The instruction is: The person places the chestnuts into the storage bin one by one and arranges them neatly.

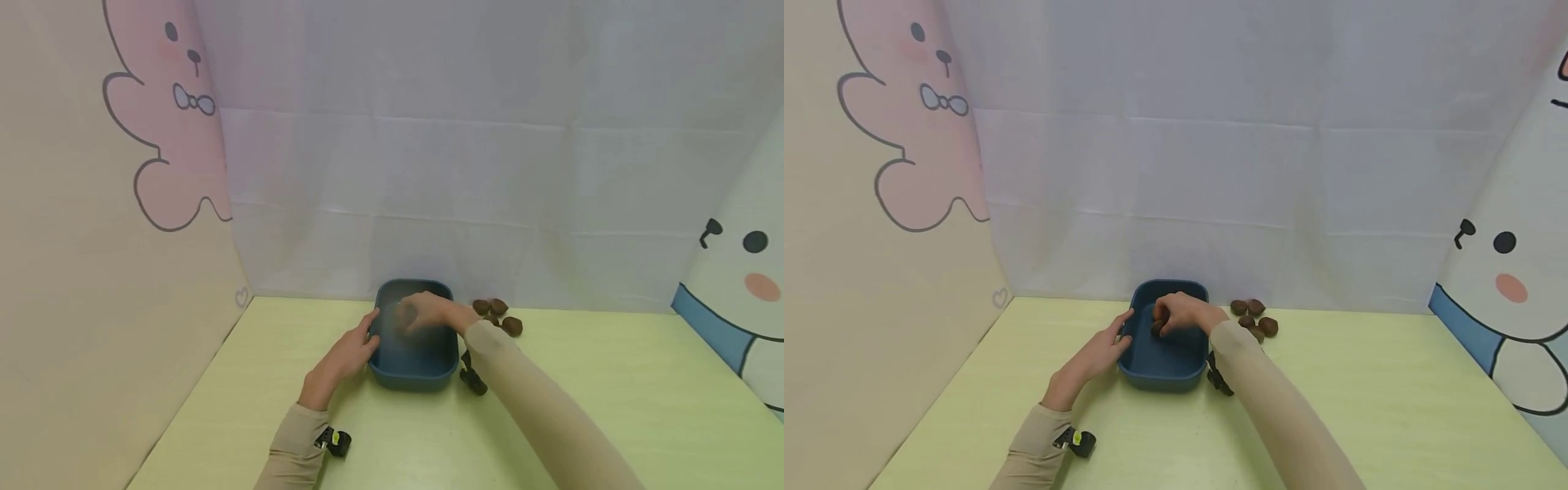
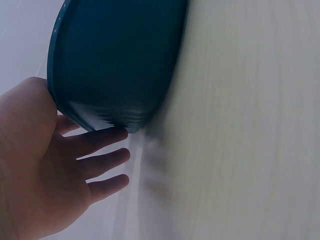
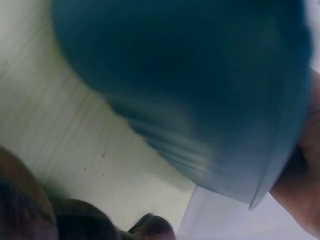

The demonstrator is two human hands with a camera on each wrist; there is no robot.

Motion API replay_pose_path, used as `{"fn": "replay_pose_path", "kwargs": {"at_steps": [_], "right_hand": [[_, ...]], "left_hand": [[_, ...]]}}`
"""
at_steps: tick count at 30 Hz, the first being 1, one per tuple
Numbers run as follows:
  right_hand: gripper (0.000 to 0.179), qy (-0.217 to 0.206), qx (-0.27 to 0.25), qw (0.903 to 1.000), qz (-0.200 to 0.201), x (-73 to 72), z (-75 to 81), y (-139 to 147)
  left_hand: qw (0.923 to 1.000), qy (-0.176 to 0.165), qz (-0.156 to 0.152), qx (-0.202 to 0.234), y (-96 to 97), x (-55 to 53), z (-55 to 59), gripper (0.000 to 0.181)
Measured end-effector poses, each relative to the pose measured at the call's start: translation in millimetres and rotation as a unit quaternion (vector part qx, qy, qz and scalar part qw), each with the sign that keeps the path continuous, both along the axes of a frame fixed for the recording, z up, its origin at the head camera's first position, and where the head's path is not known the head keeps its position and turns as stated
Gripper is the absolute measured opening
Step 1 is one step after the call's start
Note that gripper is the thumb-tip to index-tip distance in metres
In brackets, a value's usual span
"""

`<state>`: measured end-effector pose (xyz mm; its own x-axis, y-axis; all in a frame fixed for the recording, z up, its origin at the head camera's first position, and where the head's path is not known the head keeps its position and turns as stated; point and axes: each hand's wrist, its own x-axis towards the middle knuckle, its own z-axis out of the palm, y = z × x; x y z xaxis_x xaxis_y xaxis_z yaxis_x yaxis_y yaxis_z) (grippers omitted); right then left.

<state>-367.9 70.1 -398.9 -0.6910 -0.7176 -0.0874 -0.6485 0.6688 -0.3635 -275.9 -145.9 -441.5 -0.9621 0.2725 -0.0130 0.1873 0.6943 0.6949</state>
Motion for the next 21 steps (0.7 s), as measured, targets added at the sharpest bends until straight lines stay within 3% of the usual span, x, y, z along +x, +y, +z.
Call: {"fn": "replay_pose_path", "kwargs": {"at_steps": [12, 21], "right_hand": [[0.044, 0.035, -0.008, 0.9993, 0.009, -3.4, -6.7, 11.2], [0.030, 0.023, -0.093, 0.9954, -0.004, 7.9, 10.7, 37.3]], "left_hand": [[0.9999, 0.001, 0.011, -0.008, 3.6, -0.5, -0.5, 0.060], [0.9999, 0.006, 0.012, -0.009, 4.1, -0.6, -0.6, 0.060]]}}
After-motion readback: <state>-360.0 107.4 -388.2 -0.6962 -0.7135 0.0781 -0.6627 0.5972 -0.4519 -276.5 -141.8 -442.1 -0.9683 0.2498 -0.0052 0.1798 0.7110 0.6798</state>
